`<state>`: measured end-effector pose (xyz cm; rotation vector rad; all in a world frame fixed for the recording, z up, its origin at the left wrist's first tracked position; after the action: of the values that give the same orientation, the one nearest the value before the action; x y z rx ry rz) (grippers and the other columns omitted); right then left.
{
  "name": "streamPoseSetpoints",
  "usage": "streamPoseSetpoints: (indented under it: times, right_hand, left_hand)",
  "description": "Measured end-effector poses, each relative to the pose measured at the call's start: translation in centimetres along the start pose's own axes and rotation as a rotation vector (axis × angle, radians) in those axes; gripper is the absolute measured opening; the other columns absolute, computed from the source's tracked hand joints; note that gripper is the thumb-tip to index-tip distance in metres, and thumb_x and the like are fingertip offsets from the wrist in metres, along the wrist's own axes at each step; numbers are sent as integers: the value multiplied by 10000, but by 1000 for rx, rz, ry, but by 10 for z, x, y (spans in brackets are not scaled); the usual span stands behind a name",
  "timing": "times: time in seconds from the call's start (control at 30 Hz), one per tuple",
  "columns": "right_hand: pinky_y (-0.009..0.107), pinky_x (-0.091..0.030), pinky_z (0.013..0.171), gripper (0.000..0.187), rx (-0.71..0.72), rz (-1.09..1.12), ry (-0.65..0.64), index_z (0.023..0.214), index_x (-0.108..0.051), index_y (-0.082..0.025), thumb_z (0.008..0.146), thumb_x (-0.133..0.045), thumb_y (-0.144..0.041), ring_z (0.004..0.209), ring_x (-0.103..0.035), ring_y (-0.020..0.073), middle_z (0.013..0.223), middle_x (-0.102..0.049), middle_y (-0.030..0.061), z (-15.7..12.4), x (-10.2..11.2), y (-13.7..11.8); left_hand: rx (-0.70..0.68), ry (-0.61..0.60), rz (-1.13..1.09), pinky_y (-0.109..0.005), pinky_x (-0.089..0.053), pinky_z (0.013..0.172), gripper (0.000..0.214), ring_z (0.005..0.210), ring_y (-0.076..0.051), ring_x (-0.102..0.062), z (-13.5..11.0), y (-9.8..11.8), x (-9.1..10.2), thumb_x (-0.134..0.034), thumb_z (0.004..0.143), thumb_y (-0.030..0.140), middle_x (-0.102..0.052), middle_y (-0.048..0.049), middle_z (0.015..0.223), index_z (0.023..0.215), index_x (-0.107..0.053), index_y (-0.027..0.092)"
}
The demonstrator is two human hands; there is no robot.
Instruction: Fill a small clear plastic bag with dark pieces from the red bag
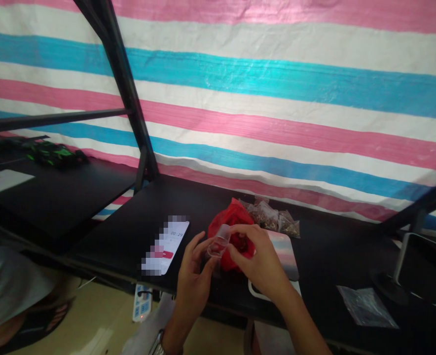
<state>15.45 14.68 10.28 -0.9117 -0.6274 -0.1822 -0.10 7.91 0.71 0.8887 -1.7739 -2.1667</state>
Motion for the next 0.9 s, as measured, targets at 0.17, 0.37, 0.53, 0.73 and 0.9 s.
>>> streamPoseSetpoints:
  times: [0.17,0.37,0.53,0.73,0.9]
  right_hand:
    - [428,-459,1027,325,136,-102,-66,1149,-718,-294,893,-728,-95,1126,-686,244,1228,-792,18,-1,-3,-9]
    - [485,-474,1088,346,150,-148,-67,1210,-721,-315,918,-716,-129,1191,-690,264,1287,-781,43,-6,-2,-5]
    - [488,-525,1096,368,142,-31,-52,1233,-725,-325,915,-714,-139,1216,-703,265,1297,-775,48,-6,-1,-3]
    - [361,-627,922,310,-107,328,41,1204,-688,-289,908,-715,-202,1034,-756,208,1169,-759,40,-9,-17,-1]
    - [285,-650,767,224,-173,459,163,1116,-668,-270,900,-706,-226,899,-753,159,1189,-680,46,-12,-35,-5]
  left_hand:
    - [32,-39,7,-424,-520,1125,628,1200,-251,-730,0,-1,1,-841,839,291,-756,-99,1318,1412,-589,242]
    - [20,-18,-17,-433,-508,1142,615,1233,-270,-720,2,3,2,-868,805,296,-759,-111,1314,1365,-624,231]
    - [6,-30,14,-445,-498,1157,599,1245,-271,-715,1,2,3,-851,835,303,-758,-113,1326,1379,-611,231]
    - [35,-31,-37,-379,-562,1060,671,1210,-247,-734,-4,4,-1,-858,828,305,-762,-100,1336,1425,-555,264]
    - [69,2,-27,-395,-589,1002,571,1135,-263,-761,-7,5,-5,-843,851,399,-782,-107,1261,1338,-589,244]
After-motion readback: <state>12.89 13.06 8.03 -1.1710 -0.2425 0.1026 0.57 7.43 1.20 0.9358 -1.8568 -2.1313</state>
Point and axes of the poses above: each hand's wrist, its own z-axis towards the middle knuckle, its own x-axis out of the back of the hand, y = z × x, the point moved 3 cm from there along z, towards the middle knuckle
